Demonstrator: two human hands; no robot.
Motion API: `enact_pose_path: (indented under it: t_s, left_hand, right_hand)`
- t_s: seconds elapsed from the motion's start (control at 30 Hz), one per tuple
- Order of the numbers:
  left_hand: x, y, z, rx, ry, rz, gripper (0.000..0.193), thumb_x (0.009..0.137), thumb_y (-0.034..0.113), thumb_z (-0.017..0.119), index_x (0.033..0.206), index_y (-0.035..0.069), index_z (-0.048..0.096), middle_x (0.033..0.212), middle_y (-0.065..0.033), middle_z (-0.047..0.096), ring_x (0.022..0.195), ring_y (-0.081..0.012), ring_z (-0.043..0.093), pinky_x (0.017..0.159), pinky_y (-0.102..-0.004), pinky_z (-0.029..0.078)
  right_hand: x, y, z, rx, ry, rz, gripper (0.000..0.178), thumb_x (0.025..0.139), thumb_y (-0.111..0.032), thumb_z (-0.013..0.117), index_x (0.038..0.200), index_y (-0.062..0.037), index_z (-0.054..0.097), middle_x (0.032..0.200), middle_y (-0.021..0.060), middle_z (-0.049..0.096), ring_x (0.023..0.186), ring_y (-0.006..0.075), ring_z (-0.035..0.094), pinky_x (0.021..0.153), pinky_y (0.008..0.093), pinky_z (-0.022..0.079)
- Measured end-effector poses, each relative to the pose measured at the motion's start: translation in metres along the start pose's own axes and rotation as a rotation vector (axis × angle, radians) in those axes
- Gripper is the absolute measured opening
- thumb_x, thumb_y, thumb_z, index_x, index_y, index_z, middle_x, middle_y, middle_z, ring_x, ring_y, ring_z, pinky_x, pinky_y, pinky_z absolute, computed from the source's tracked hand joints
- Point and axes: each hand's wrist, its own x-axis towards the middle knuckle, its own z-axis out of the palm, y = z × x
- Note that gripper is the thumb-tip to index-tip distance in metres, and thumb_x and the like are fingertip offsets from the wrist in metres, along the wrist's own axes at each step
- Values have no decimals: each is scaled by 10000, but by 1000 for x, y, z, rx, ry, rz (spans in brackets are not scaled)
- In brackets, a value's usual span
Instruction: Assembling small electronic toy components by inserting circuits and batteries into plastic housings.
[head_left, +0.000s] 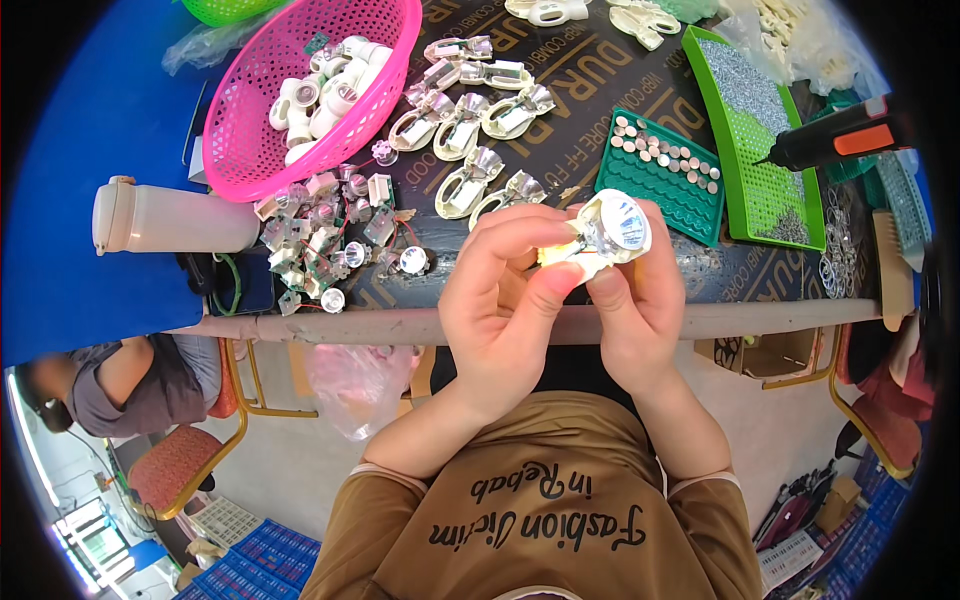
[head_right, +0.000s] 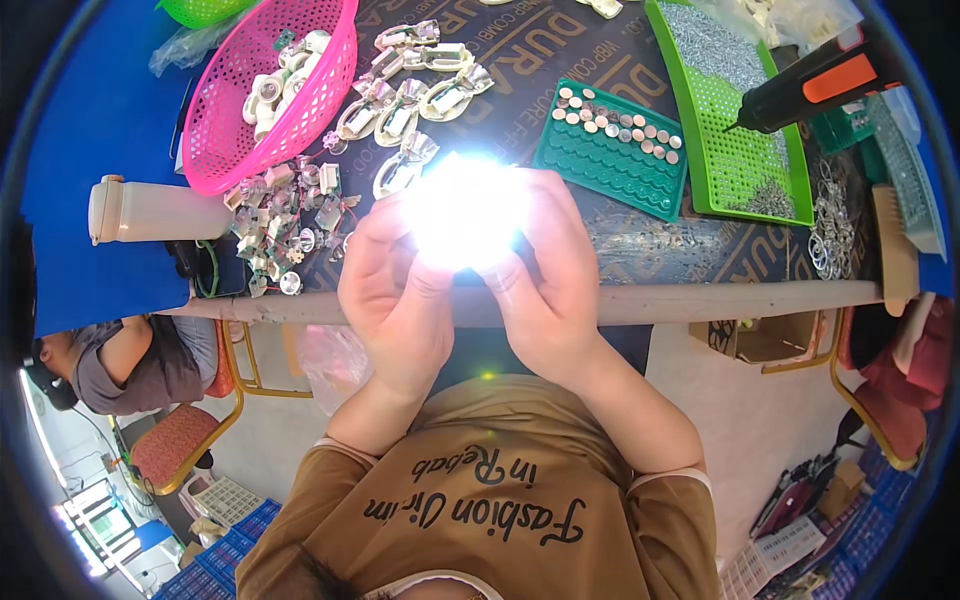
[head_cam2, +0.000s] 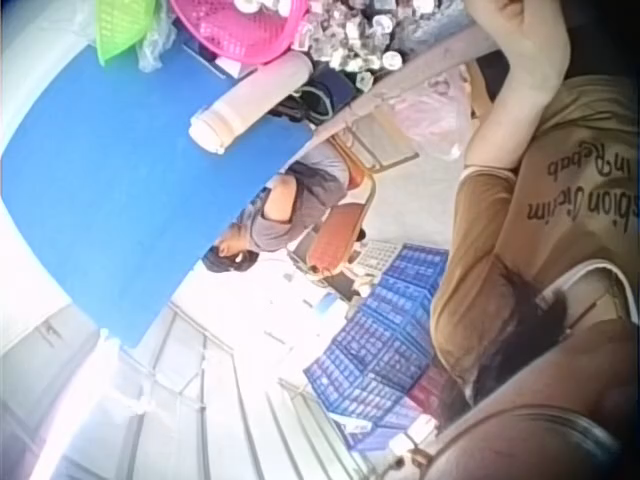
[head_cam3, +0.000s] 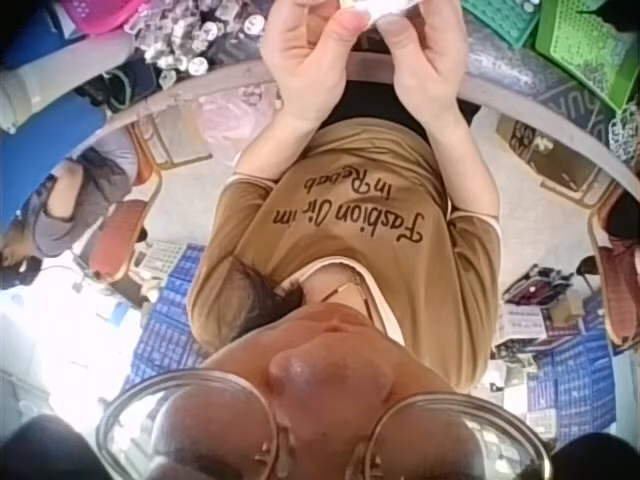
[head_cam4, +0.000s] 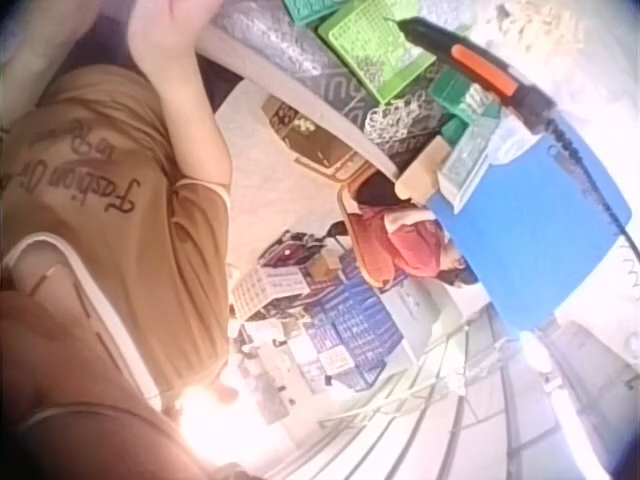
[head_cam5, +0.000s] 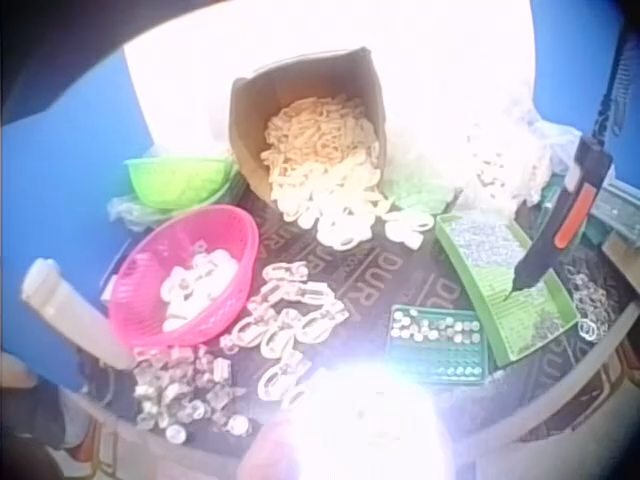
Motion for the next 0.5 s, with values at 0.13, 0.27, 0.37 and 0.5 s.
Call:
enact_pose_path:
  t_s: [0.13,0.27,0.37,0.5]
  left_hand:
    - [0,-1,-2,21,-29,13,204,823,-19,553,1024,-30,524,1071,-124,477,967,-168,519,845,-283,428]
    - [0,0,-1,-3,-24,-7,208,824,-22,551,1030,-28,520,1077,-123,474,977,-167,514,855,-282,421]
    - [0,0,-1,0,-23,-10,212,825,-22,550,1034,-26,516,1081,-123,471,987,-166,509,866,-280,412]
    - [-1,0,-1,-4,-16,-22,214,825,-22,550,1036,-21,513,1083,-122,469,983,-162,507,864,-275,409]
  right_hand:
    - [-1,1,0,45,17,-16,232,821,-75,544,1032,12,505,1011,77,454,827,132,442,734,230,374]
    - [-1,1,0,63,27,5,233,822,-77,545,1033,13,505,1007,72,454,813,125,435,722,227,373]
    - [-1,2,-1,38,5,-4,238,822,-78,546,1037,14,504,1002,69,456,799,122,430,712,225,373]
    - [-1,3,-1,38,3,3,240,819,-73,548,1040,12,506,999,65,457,788,117,429,706,221,374]
